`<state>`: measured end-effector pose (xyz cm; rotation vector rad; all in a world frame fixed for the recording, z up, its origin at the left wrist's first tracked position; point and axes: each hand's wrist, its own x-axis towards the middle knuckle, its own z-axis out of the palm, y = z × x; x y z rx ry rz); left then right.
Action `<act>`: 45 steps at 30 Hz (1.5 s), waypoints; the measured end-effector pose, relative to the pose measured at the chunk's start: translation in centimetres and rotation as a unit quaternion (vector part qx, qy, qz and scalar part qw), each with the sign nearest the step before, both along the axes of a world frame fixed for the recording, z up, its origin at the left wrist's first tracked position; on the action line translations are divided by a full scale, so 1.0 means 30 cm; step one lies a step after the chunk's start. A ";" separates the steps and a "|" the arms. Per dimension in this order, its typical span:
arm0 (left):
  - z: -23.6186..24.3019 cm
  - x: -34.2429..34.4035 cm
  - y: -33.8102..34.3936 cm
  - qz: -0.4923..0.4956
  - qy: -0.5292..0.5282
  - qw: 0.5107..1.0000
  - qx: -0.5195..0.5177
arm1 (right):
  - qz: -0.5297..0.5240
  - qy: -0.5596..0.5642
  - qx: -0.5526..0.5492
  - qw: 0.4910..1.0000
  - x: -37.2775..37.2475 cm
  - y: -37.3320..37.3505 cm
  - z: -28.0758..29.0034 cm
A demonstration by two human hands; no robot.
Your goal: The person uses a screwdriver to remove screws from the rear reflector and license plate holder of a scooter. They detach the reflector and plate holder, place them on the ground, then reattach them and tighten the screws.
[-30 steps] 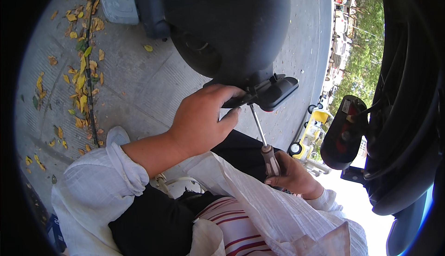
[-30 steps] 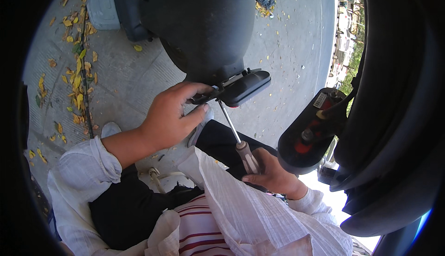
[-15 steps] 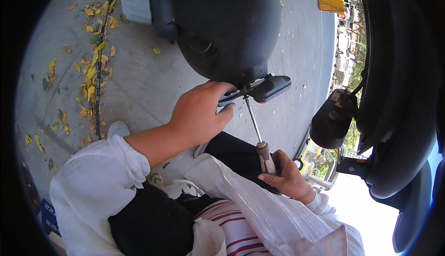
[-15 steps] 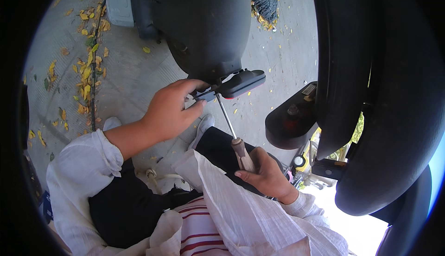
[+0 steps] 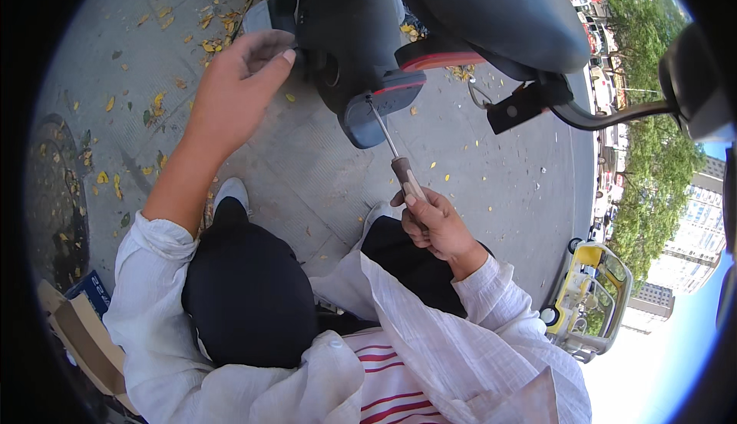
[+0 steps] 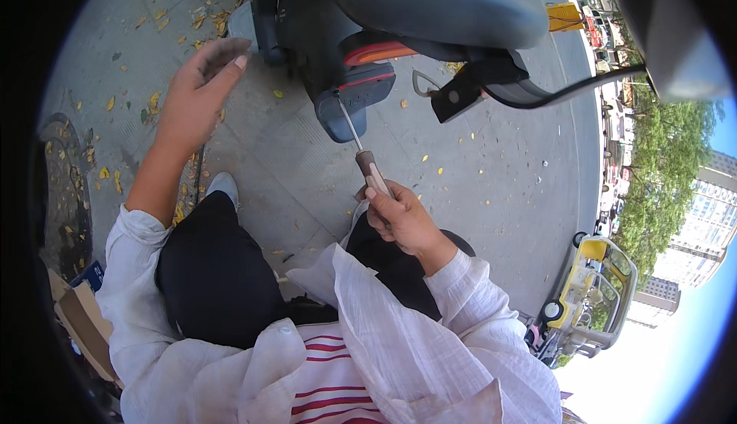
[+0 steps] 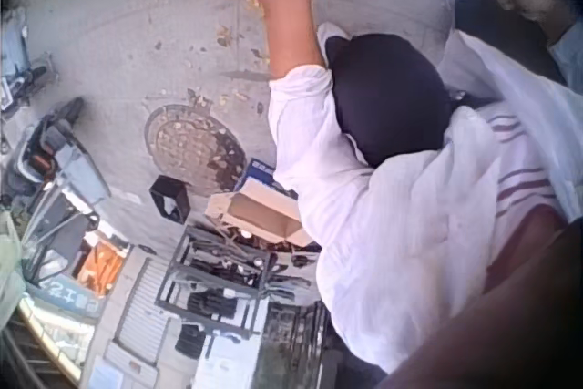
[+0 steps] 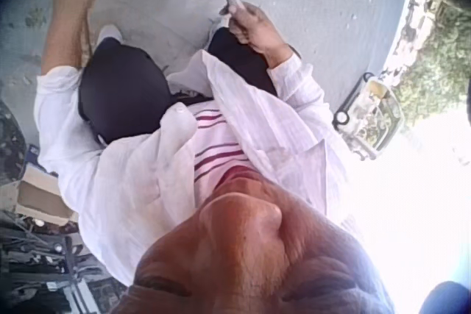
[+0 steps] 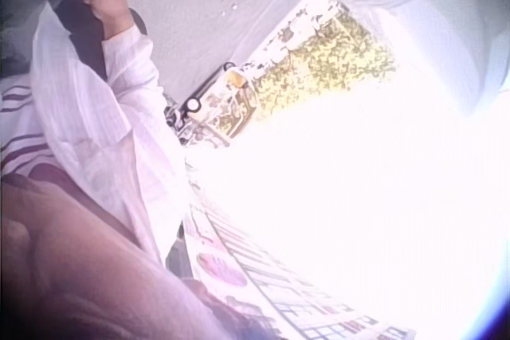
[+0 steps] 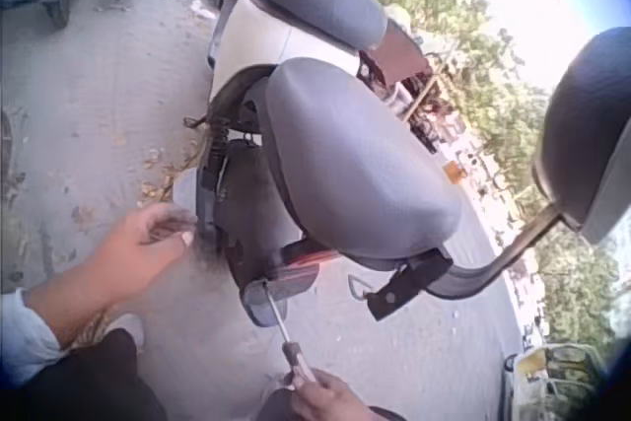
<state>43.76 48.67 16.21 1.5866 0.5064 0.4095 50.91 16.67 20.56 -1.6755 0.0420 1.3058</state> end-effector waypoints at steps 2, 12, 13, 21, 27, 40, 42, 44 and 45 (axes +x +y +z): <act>0.086 -0.075 -0.014 0.036 0.000 0.999 0.013 | 0.147 -0.326 -0.109 0.928 -0.016 0.005 0.005; 0.403 -0.130 -0.408 -0.080 0.043 0.993 0.073 | -0.090 -0.042 0.134 0.986 -0.024 -0.062 -0.045; 0.404 -0.120 -0.459 -0.103 0.057 0.992 0.055 | -0.119 0.005 0.160 0.980 -0.025 -0.072 -0.050; 0.252 0.021 -0.728 -0.092 0.293 0.935 -0.179 | 0.074 -0.597 -0.061 0.797 -0.094 -0.114 -0.060; 0.179 0.094 -0.728 -0.122 0.282 0.929 -0.207 | -0.013 -0.546 0.000 0.838 -0.114 -0.092 -0.027; 0.109 0.152 -0.609 -0.154 0.371 0.891 -0.211 | -0.011 -0.619 0.025 0.785 -0.121 -0.133 -0.060; 0.097 0.150 -0.599 -0.154 0.346 0.893 -0.244 | -0.070 -0.433 0.049 0.897 -0.115 -0.135 -0.032; 0.094 0.152 -0.588 -0.130 0.349 0.895 -0.245 | -0.094 -0.203 0.087 0.971 -0.092 -0.138 -0.007; 0.095 0.153 -0.586 -0.134 0.348 0.895 -0.243 | -0.099 -0.080 0.117 0.985 -0.070 -0.144 -0.002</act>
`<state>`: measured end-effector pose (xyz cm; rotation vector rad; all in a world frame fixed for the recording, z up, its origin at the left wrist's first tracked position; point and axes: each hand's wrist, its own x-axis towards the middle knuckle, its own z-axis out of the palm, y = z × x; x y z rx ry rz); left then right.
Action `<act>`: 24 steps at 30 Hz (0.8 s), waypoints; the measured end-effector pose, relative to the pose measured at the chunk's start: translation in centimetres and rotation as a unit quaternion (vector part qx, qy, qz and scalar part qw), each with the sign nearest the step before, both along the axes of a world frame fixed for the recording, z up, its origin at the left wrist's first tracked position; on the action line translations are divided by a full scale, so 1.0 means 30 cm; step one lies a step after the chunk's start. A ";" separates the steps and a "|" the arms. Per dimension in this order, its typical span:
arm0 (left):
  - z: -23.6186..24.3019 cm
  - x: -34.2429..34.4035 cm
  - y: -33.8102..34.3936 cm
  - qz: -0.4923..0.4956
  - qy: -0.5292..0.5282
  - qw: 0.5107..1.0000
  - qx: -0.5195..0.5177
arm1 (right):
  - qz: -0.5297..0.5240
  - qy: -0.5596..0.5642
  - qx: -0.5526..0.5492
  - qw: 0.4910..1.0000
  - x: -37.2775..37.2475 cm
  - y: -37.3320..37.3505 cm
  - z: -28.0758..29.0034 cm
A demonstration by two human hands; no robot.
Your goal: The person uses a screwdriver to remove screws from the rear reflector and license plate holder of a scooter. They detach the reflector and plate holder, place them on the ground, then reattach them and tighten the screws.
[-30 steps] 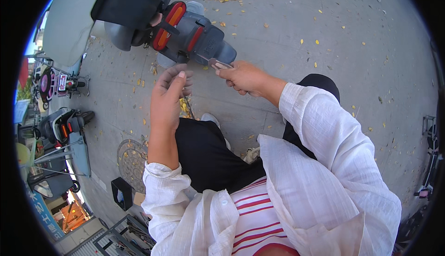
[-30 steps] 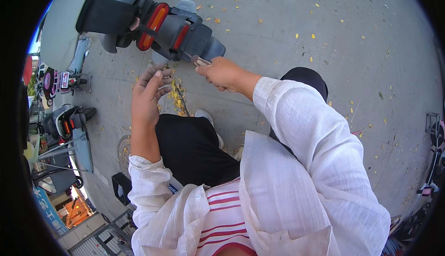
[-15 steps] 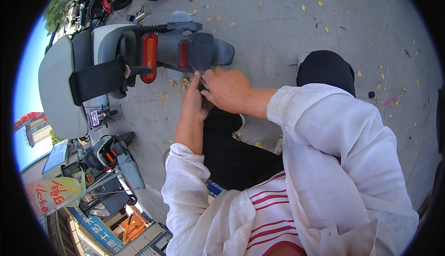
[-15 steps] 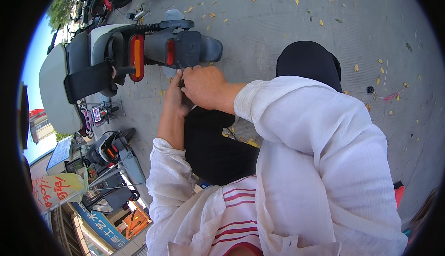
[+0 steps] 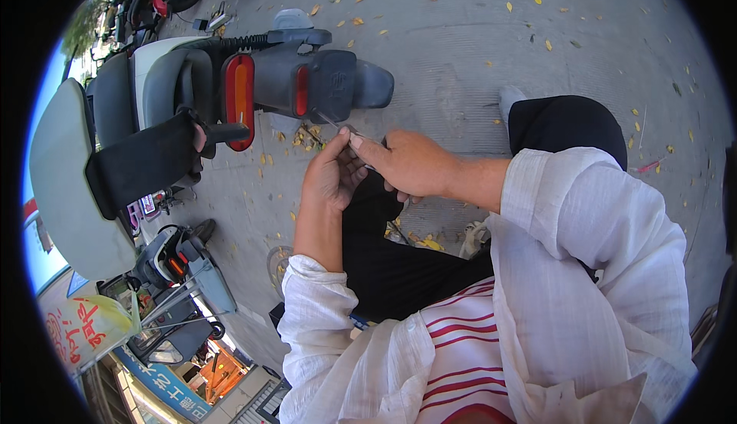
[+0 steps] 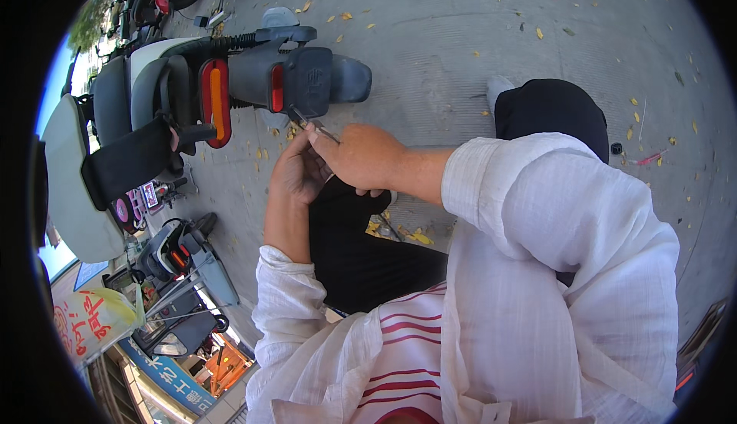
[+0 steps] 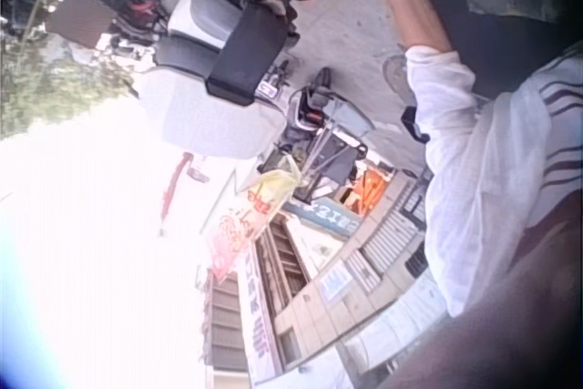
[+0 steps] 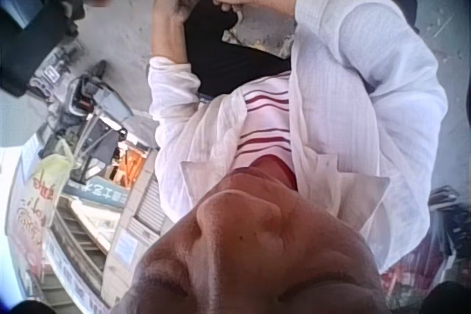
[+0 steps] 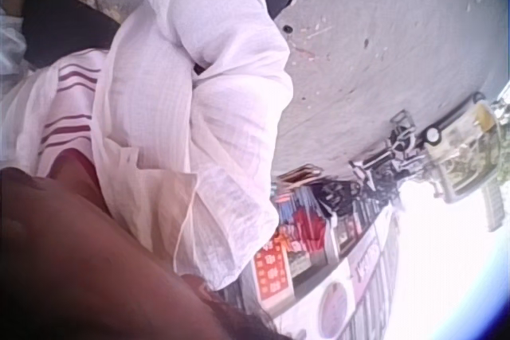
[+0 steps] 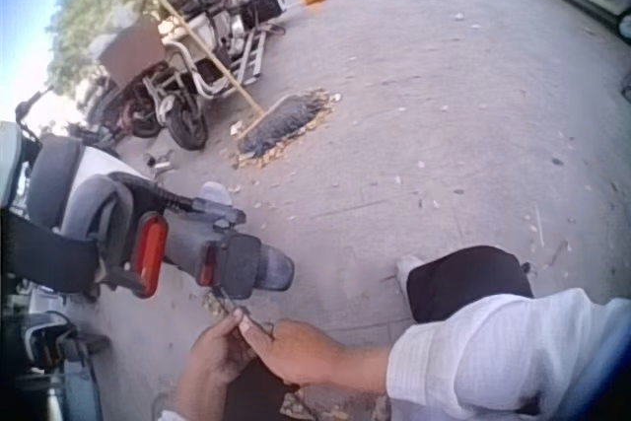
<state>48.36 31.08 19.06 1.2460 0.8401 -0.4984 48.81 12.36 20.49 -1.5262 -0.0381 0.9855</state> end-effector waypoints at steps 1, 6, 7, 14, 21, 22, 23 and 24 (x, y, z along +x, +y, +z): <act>0.002 0.001 -0.002 -0.005 -0.002 1.000 -0.001 | 0.006 0.111 0.049 0.993 0.015 -0.001 0.004; 0.025 0.002 -0.047 0.018 -0.007 1.000 -0.007 | 0.061 -0.267 -0.129 0.953 0.015 0.007 -0.004; 0.028 0.000 -0.055 0.016 -0.006 1.000 -0.010 | 0.080 -0.387 -0.192 0.898 0.007 0.007 -0.008; -0.002 0.014 -0.045 0.024 -0.039 0.999 -0.020 | 0.030 -0.438 -0.181 0.880 0.002 -0.014 0.009; 0.010 0.017 -0.067 0.047 -0.062 0.996 -0.050 | 0.100 -0.058 -0.037 0.993 0.078 -0.030 0.027; 0.018 0.018 -0.071 0.047 -0.061 0.995 -0.063 | 0.099 -0.058 -0.032 0.993 0.077 -0.028 0.022; 0.023 0.019 -0.075 0.048 -0.059 0.994 -0.077 | 0.096 -0.165 -0.091 0.977 0.066 -0.028 0.017; 0.028 0.018 -0.078 0.040 -0.054 0.994 -0.083 | 0.088 -0.269 -0.138 0.949 0.048 -0.027 0.012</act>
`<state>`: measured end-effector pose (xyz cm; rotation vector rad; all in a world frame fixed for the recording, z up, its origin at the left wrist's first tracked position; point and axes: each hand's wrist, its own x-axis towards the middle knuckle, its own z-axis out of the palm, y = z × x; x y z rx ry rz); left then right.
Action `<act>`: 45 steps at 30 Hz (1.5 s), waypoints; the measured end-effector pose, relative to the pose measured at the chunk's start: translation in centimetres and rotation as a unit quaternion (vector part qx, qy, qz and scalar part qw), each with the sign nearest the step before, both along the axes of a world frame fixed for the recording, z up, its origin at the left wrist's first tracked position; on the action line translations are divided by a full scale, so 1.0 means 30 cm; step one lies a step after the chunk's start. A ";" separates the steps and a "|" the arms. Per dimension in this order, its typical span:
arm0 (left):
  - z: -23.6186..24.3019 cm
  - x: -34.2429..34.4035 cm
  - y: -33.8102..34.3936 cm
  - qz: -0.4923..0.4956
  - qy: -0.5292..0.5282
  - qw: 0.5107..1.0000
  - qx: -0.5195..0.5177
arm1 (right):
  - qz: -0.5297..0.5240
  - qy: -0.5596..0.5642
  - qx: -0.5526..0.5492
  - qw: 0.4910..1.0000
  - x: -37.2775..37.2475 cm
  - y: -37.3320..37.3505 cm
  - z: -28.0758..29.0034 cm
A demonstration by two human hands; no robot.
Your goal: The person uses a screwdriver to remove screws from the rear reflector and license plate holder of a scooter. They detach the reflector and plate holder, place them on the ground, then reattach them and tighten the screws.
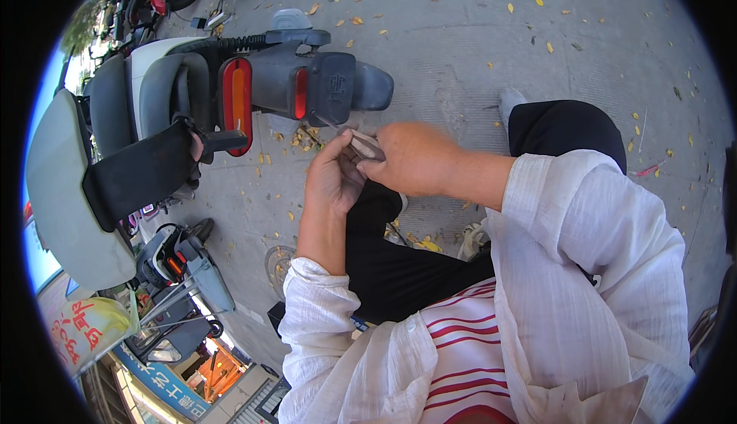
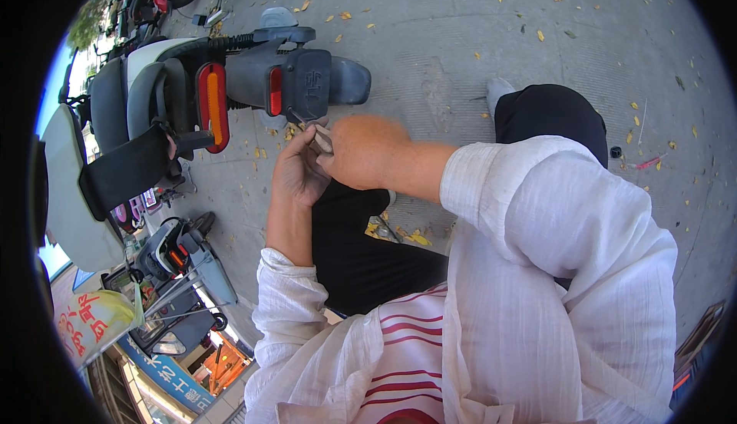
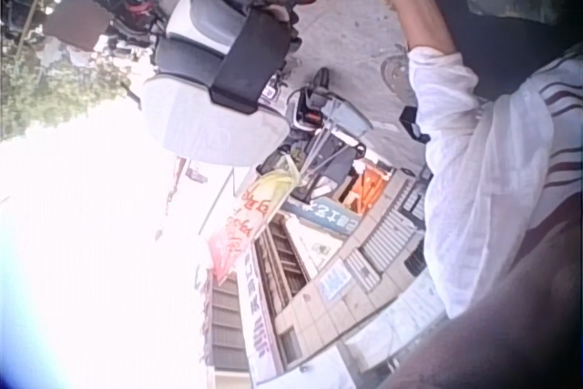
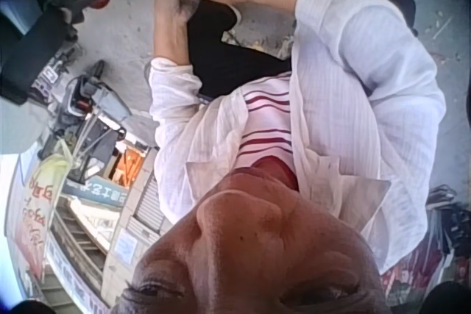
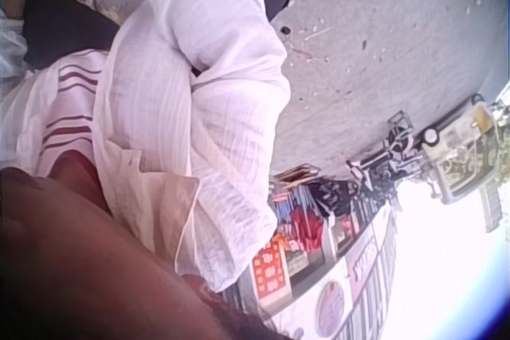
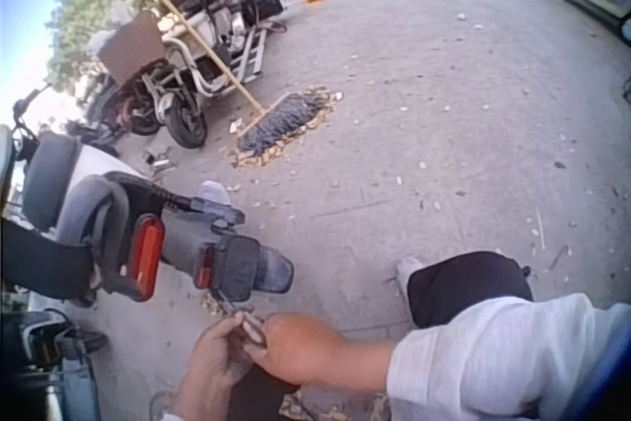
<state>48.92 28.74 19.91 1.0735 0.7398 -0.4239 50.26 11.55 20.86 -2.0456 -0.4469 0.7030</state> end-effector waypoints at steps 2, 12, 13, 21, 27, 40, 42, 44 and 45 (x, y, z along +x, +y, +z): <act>0.004 0.000 -0.002 -0.017 0.008 1.000 -0.012 | 0.005 -0.165 -0.064 0.984 -0.023 0.006 -0.010; -0.027 -0.007 0.012 -0.004 -0.046 0.999 -0.018 | -0.066 0.015 -0.011 0.998 -0.008 -0.001 0.019; -0.027 -0.010 0.013 -0.001 -0.058 0.998 -0.020 | -0.081 0.050 -0.002 0.995 0.004 0.002 0.018; 0.014 -0.009 -0.011 0.006 -0.024 0.999 -0.045 | -0.040 -0.062 -0.052 0.996 -0.019 0.018 0.016; 0.024 -0.015 -0.008 -0.032 -0.002 0.999 -0.010 | -0.030 -0.330 -0.059 0.942 -0.037 0.022 0.007; 0.025 -0.013 -0.009 -0.012 -0.028 0.999 -0.032 | -0.033 -0.042 -0.021 0.998 -0.026 0.030 -0.014; 0.024 -0.014 -0.013 -0.022 -0.007 1.000 -0.017 | -0.007 -0.183 -0.072 0.981 -0.037 0.033 -0.018; 0.022 -0.020 -0.009 -0.035 -0.012 0.999 -0.035 | 0.000 -0.243 -0.063 0.968 -0.046 0.032 -0.015; 0.019 -0.019 -0.005 -0.030 -0.010 0.999 -0.015 | -0.009 -0.232 -0.031 0.972 -0.048 0.029 -0.014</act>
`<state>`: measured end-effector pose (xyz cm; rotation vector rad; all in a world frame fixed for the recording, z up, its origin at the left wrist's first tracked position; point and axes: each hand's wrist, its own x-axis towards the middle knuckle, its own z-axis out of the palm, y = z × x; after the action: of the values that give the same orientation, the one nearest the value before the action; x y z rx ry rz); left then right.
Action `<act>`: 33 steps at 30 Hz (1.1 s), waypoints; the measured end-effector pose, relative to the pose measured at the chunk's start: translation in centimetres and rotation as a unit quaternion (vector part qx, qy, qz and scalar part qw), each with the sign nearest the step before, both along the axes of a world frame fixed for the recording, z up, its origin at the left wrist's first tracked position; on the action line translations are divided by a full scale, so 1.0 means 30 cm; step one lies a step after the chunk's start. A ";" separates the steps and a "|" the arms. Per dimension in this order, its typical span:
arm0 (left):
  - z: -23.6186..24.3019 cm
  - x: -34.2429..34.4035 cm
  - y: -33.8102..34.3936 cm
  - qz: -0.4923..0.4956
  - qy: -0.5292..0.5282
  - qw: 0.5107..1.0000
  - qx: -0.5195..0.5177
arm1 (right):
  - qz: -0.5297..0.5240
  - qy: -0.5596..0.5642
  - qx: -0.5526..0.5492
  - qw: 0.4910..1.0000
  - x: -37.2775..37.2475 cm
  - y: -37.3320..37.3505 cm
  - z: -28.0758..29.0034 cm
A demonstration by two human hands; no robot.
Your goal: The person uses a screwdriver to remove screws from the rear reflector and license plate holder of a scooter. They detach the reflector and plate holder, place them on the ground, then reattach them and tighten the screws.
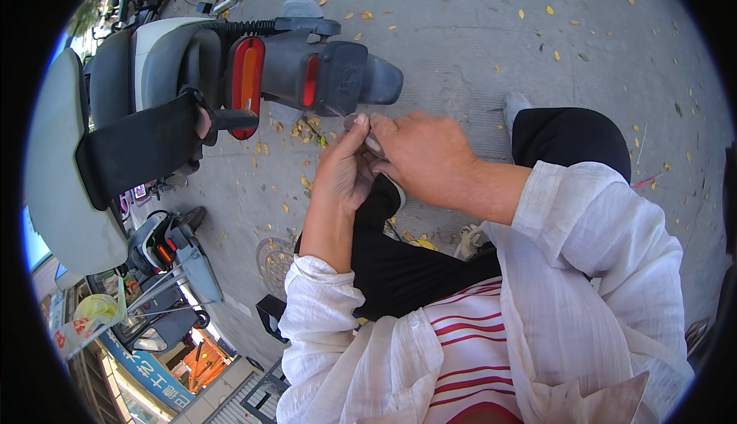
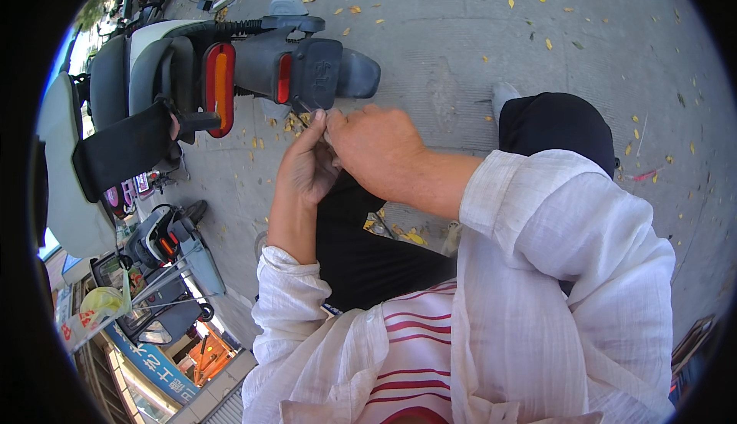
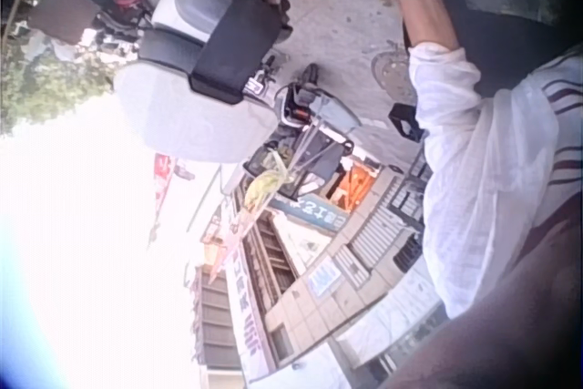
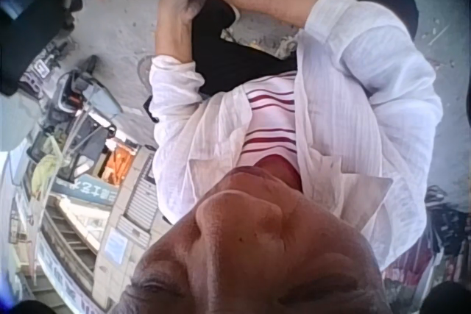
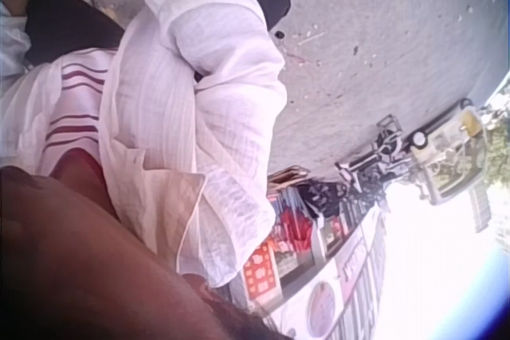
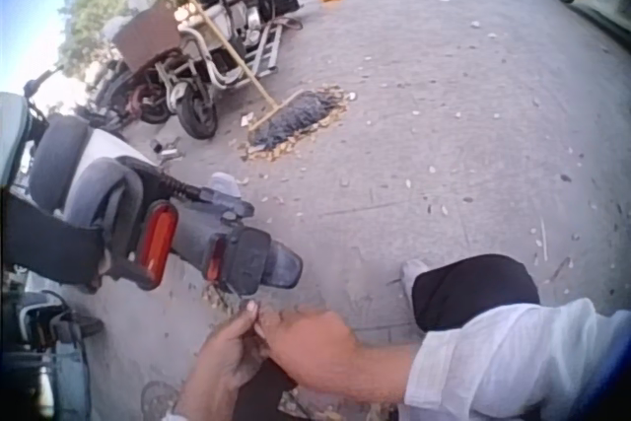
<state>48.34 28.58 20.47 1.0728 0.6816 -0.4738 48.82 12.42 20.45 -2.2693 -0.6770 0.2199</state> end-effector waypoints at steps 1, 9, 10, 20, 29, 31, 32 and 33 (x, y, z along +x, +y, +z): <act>-0.005 0.001 0.003 0.001 -0.006 1.000 0.013 | 0.001 0.026 0.013 1.000 0.004 0.000 0.001; 0.000 0.004 0.010 0.034 -0.020 0.998 -0.044 | -0.038 0.183 0.060 0.980 0.027 0.014 -0.012; 0.004 -0.001 0.003 0.025 -0.011 0.999 -0.025 | -0.016 0.147 0.030 0.989 0.021 0.012 -0.015; -0.020 -0.004 0.007 0.045 -0.039 0.998 0.009 | -0.041 0.042 0.024 0.998 0.017 0.006 0.038; 0.000 -0.001 -0.003 0.027 0.007 1.000 0.012 | -0.018 -0.118 -0.016 0.993 0.012 0.006 0.001; -0.003 0.002 -0.008 0.052 0.017 0.997 0.045 | -0.018 -0.217 -0.012 0.976 0.012 0.004 -0.007; -0.007 0.004 -0.008 0.058 0.010 0.997 0.054 | -0.026 -0.213 0.009 0.977 0.012 0.003 -0.007; -0.012 0.007 -0.005 0.057 -0.002 0.997 0.051 | -0.030 -0.196 0.021 0.980 0.014 0.002 -0.003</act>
<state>48.54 28.43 20.11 1.1225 0.7663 -0.3418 49.24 12.47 20.35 -2.3084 -0.8009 -0.2763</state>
